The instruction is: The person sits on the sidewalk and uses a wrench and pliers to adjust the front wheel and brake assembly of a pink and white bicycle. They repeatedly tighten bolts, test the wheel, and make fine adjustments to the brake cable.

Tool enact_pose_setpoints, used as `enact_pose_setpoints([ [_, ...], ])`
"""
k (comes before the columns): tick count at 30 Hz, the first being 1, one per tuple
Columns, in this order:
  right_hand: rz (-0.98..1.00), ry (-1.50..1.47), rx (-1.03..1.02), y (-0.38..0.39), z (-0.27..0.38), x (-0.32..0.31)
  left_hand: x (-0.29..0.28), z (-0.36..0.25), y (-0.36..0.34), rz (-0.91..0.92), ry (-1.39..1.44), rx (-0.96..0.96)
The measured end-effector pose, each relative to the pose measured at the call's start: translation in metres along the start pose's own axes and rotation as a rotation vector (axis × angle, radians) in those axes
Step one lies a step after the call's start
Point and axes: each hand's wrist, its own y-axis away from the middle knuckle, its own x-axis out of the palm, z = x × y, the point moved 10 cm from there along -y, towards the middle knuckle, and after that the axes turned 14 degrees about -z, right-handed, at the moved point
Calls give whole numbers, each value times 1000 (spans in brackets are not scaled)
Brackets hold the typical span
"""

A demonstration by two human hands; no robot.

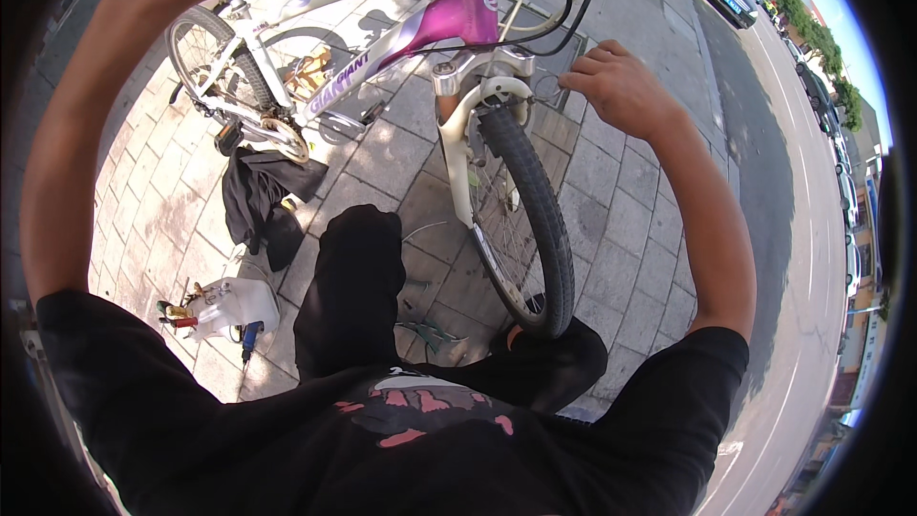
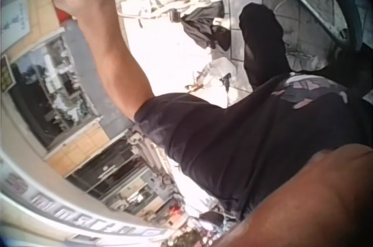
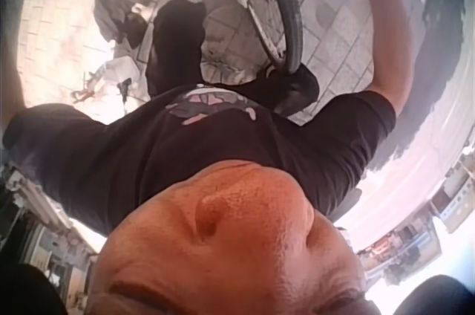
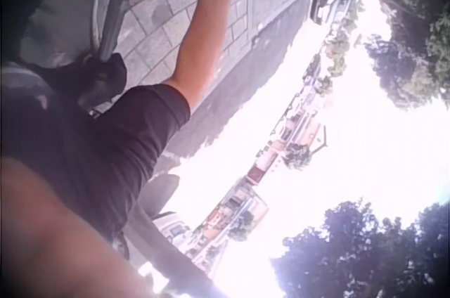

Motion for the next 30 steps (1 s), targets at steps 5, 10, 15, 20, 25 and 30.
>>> enact_pose_setpoints([
  [5, 80, 56, -74, 21, -3, -6, 16, -22, -3, -34, 39, -21],
  [10, 46, 97, -224, -4, 5, 2, 3, -15, 0, -40, 2, 9],
  [15, -101, 72, -357, -28, 13, 0, -12, -2, -2, -14, -33, -7],
  [20, 19, 134, -318, 24, 1, 0, 8, -33, -4, -52, 144, -19],
  [25, 70, 109, -312, -5, 5, 15, -4, -15, -1, -82, 92, 25],
  [30, -102, 135, -269, 27, 9, 7, 11, -40, -1, -52, 114, -7],
])
